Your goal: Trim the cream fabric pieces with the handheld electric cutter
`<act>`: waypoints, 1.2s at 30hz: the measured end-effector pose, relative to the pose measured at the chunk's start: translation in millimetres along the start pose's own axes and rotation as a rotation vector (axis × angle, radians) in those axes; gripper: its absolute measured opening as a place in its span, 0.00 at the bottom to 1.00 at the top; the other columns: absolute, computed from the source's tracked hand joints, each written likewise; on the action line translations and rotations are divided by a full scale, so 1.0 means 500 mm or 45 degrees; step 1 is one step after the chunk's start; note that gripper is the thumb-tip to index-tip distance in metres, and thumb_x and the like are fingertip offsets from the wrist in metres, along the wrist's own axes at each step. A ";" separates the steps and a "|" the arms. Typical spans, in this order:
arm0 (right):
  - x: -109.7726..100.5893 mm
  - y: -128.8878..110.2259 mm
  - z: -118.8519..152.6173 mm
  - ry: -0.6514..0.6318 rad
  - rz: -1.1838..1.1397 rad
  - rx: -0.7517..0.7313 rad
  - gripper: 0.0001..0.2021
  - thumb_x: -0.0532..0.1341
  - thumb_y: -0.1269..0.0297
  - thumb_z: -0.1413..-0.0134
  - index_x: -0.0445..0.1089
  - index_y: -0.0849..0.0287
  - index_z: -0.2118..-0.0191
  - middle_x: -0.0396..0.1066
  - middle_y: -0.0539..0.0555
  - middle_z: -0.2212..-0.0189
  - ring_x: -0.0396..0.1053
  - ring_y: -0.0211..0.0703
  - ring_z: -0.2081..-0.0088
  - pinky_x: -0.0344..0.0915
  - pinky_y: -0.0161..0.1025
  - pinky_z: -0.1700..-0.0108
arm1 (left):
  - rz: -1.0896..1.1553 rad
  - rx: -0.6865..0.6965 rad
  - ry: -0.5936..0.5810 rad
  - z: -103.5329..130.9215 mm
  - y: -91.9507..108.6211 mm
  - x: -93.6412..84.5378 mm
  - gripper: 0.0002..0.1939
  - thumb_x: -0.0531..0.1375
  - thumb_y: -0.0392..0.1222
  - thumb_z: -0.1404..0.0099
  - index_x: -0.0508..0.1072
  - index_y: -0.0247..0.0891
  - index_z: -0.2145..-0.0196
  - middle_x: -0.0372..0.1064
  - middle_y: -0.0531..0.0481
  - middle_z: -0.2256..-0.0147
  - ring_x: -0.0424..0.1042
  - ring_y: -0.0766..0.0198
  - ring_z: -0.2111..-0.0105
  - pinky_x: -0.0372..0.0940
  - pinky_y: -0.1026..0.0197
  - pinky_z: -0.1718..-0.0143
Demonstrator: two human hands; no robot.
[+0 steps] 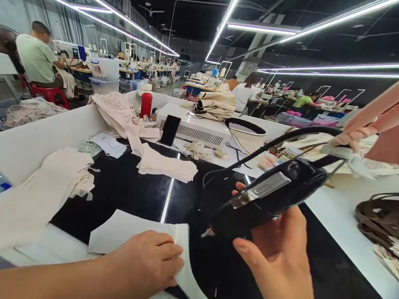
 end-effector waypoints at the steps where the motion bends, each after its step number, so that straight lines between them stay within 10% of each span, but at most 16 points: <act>1: 0.023 -0.012 -0.008 0.003 -0.088 -0.008 0.35 0.77 0.46 0.57 0.69 0.46 0.43 0.79 0.56 0.49 0.80 0.56 0.52 0.81 0.49 0.55 | 0.003 0.003 0.004 -0.007 0.001 -0.001 0.12 0.64 0.45 0.25 0.72 0.34 0.51 0.77 0.46 0.50 0.75 0.61 0.52 0.71 0.59 0.50; 6: 0.086 -0.024 -0.019 0.234 -0.160 -0.024 0.14 0.71 0.58 0.43 0.69 0.52 0.56 0.76 0.49 0.64 0.75 0.42 0.69 0.75 0.41 0.64 | -0.049 0.070 0.002 -0.049 -0.013 0.001 0.04 0.59 0.35 0.24 0.73 0.34 0.54 0.76 0.44 0.54 0.74 0.59 0.53 0.69 0.58 0.49; 15: 0.107 0.020 -0.037 0.205 -0.450 -0.035 0.19 0.72 0.69 0.48 0.66 0.48 0.54 0.74 0.46 0.65 0.73 0.40 0.71 0.74 0.40 0.69 | -0.207 0.129 -0.044 -0.060 -0.018 0.052 0.07 0.61 0.29 0.30 0.73 0.36 0.66 0.68 0.49 0.68 0.67 0.59 0.66 0.65 0.56 0.64; 36: 0.132 0.030 -0.030 0.129 -0.734 0.022 0.23 0.71 0.59 0.45 0.67 0.48 0.45 0.71 0.47 0.67 0.70 0.38 0.73 0.72 0.37 0.74 | -0.092 0.029 0.213 -0.041 -0.008 0.052 0.07 0.55 0.29 0.26 0.72 0.34 0.59 0.72 0.45 0.62 0.74 0.59 0.61 0.72 0.57 0.56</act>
Point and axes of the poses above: each hand's wrist, its own z-axis away from the middle knuckle, its own x-axis out of the palm, y = z × x, the point moved 2 cm from there along -z, towards the middle knuckle
